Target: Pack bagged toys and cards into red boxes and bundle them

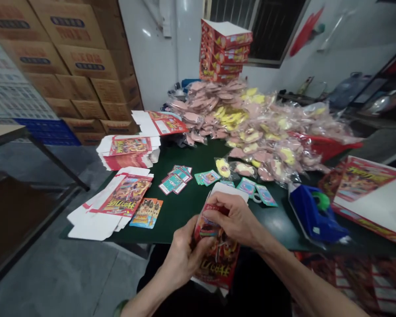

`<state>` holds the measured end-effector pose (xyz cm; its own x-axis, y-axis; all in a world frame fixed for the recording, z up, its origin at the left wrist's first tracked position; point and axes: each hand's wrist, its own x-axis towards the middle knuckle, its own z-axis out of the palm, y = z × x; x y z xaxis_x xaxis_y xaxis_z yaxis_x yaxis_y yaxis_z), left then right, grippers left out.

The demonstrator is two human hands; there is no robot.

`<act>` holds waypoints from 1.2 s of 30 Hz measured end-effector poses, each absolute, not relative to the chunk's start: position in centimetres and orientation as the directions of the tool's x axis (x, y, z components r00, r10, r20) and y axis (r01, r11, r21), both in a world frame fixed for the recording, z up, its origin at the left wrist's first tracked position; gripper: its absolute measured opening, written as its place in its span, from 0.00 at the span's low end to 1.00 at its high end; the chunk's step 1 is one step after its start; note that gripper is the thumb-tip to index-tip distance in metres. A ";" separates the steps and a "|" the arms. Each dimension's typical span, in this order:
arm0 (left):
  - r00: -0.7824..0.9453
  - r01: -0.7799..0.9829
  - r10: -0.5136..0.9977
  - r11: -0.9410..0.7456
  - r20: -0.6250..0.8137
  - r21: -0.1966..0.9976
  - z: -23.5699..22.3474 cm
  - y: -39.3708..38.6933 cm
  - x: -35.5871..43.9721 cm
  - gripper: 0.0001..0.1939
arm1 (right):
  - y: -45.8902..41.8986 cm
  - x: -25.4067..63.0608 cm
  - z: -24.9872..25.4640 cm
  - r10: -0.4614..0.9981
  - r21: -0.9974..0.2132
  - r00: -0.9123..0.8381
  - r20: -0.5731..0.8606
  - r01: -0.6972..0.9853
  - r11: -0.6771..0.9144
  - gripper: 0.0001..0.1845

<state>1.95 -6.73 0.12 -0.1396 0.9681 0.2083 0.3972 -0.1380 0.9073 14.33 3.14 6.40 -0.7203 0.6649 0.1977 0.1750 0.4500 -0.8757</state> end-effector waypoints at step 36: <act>-0.374 0.038 0.886 -0.280 0.273 0.959 -2.1 3.8 -1.2 0.19 | 2.1 15.7 -0.5 0.417 -0.285 -0.385 0.823 0.354 0.891 0.23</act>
